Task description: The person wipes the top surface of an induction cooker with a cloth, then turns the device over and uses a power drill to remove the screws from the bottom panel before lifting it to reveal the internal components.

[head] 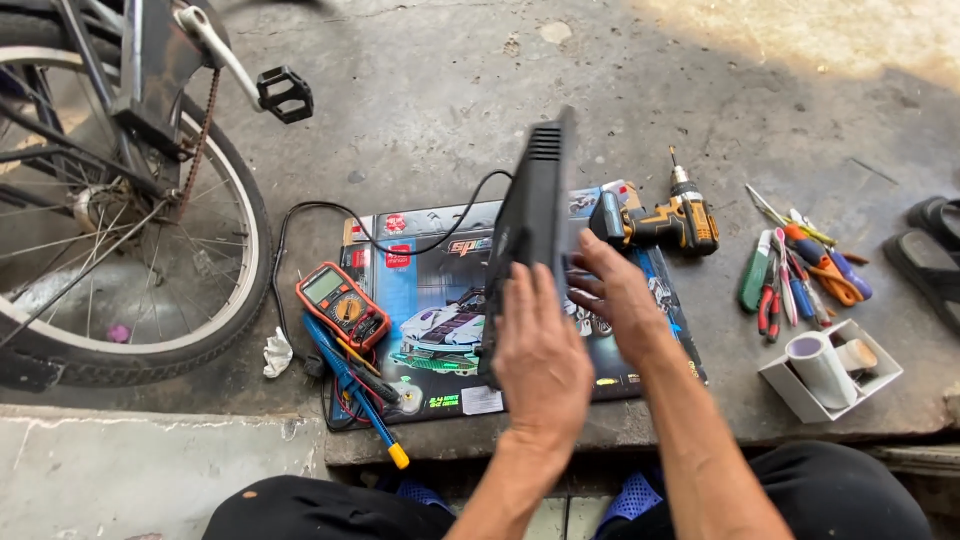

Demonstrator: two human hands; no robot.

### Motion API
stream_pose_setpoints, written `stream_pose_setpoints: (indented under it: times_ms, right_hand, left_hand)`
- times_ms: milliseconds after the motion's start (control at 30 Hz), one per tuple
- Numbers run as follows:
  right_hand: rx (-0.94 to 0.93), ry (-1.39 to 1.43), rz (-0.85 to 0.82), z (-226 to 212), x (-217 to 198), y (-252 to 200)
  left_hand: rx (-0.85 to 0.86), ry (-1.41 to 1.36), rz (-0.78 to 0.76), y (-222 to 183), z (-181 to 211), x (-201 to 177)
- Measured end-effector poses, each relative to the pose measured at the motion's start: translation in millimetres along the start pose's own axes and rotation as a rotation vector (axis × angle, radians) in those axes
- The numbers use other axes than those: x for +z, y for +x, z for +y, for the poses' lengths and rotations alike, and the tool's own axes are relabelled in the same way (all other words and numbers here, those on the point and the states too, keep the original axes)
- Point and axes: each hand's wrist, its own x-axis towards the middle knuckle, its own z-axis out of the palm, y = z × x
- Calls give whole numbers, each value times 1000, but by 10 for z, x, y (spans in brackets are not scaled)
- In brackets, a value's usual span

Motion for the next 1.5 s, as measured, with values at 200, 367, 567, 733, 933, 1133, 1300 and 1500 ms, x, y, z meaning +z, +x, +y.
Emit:
stream_pose_setpoints:
  times_ms: [200, 367, 567, 733, 933, 1133, 1300, 1500]
  right_hand:
    - [-15, -267, 186, 42, -316, 250]
    - [50, 49, 127, 833, -462, 532]
    - [151, 77, 24, 1063, -350, 608]
    - [248, 28, -177, 1146, -323, 1014]
    - [116, -525, 150, 1280, -432, 1310]
    - [81, 133, 555, 1627, -1440, 2871]
    - [343, 561, 512, 1013, -1524, 3115]
    - [422, 804, 586, 823, -1353, 3417]
  left_hand:
    - [-51, -496, 20, -243, -525, 254]
    - [-737, -365, 43, -373, -1853, 911]
    - [-1019, -494, 72, -503, -1886, 671]
    - [-1065, -296, 158, -596, -1974, 610]
    - [-898, -220, 115, -796, -2113, 847]
    - [-812, -219, 33, -754, -1974, 799]
    - [-617, -172, 73, -737, -1892, 770]
    - [-632, -203, -94, -540, -1887, 820]
